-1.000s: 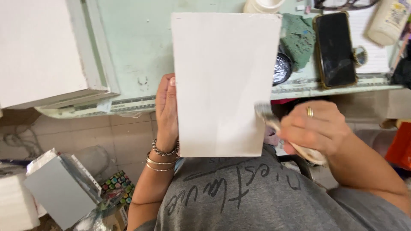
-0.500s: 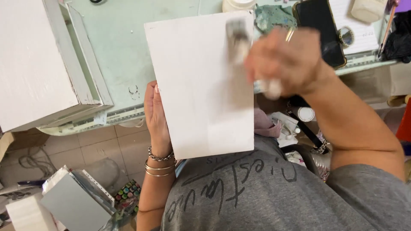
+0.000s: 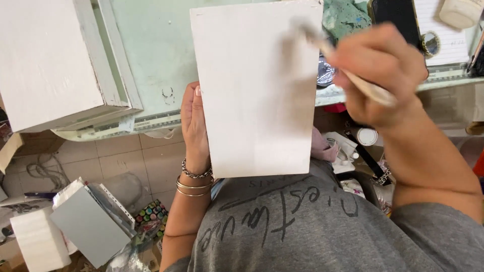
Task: Painting a rectangular wooden board with white paint using a paintbrush on a workshop table.
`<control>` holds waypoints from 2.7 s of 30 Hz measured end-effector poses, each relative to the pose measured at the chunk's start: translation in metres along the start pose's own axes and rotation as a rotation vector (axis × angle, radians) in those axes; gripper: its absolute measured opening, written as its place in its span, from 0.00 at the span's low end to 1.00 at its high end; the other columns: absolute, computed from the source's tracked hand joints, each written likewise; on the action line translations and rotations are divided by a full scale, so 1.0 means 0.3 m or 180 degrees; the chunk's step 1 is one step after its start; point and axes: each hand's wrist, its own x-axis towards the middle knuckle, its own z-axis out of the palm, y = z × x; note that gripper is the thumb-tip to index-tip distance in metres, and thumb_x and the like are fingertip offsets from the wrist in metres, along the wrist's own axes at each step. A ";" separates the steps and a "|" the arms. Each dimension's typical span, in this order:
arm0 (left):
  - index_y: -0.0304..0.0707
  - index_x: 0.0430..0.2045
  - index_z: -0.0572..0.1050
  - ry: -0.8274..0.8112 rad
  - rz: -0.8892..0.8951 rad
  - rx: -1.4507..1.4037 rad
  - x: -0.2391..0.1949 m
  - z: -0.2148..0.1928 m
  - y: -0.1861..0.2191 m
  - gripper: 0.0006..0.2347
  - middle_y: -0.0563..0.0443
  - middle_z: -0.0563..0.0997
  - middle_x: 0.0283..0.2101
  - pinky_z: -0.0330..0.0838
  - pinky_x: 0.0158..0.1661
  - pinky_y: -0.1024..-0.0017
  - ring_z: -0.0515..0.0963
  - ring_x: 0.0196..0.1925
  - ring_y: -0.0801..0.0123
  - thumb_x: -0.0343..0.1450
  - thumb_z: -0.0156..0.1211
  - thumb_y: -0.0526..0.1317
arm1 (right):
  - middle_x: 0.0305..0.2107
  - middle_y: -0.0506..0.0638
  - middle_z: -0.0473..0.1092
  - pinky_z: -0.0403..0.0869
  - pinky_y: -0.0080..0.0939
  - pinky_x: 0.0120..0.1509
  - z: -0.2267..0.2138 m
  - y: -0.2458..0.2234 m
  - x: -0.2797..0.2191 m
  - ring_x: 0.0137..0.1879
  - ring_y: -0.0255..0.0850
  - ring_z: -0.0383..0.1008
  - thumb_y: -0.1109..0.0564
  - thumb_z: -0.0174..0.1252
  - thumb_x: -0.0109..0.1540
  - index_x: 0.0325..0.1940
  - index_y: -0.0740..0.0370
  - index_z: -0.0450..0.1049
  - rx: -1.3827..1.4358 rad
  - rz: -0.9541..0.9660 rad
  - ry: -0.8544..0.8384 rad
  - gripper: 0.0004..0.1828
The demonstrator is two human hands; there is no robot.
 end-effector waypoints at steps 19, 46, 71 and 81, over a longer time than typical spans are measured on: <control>0.39 0.22 0.61 -0.0048 0.0396 0.0588 0.021 0.004 0.036 0.13 0.58 0.59 0.24 0.50 0.23 0.80 0.55 0.22 0.80 0.73 0.30 0.44 | 0.17 0.55 0.64 0.60 0.39 0.20 0.054 -0.093 -0.086 0.19 0.42 0.63 0.73 0.38 0.62 0.26 0.70 0.62 0.0768 0.0379 -0.0297 0.12; 0.41 0.26 0.62 -0.0100 0.0228 0.0122 -0.015 0.003 0.000 0.12 0.66 0.52 0.15 0.43 0.18 0.83 0.49 0.16 0.85 0.73 0.36 0.47 | 0.18 0.45 0.47 0.46 0.34 0.24 -0.040 0.149 -0.135 0.21 0.33 0.44 0.64 0.42 0.70 0.46 0.56 0.63 0.0788 0.1916 0.1420 0.06; 0.44 0.21 0.61 0.0147 -0.0080 -0.0349 -0.003 0.012 0.008 0.11 0.66 0.57 0.18 0.49 0.21 0.83 0.53 0.19 0.85 0.72 0.39 0.46 | 0.07 0.49 0.46 0.46 0.38 0.14 0.054 0.109 -0.096 0.12 0.36 0.47 0.65 0.35 0.59 0.16 0.58 0.49 0.0880 -0.0122 0.1490 0.17; 0.43 0.25 0.65 0.0399 -0.0256 -0.0138 -0.011 0.024 0.016 0.10 0.66 0.57 0.18 0.49 0.21 0.83 0.53 0.20 0.85 0.72 0.39 0.46 | 0.18 0.39 0.71 0.75 0.29 0.26 0.029 -0.150 -0.035 0.25 0.28 0.74 0.61 0.53 0.54 0.17 0.55 0.66 0.1402 -0.0808 -0.0459 0.10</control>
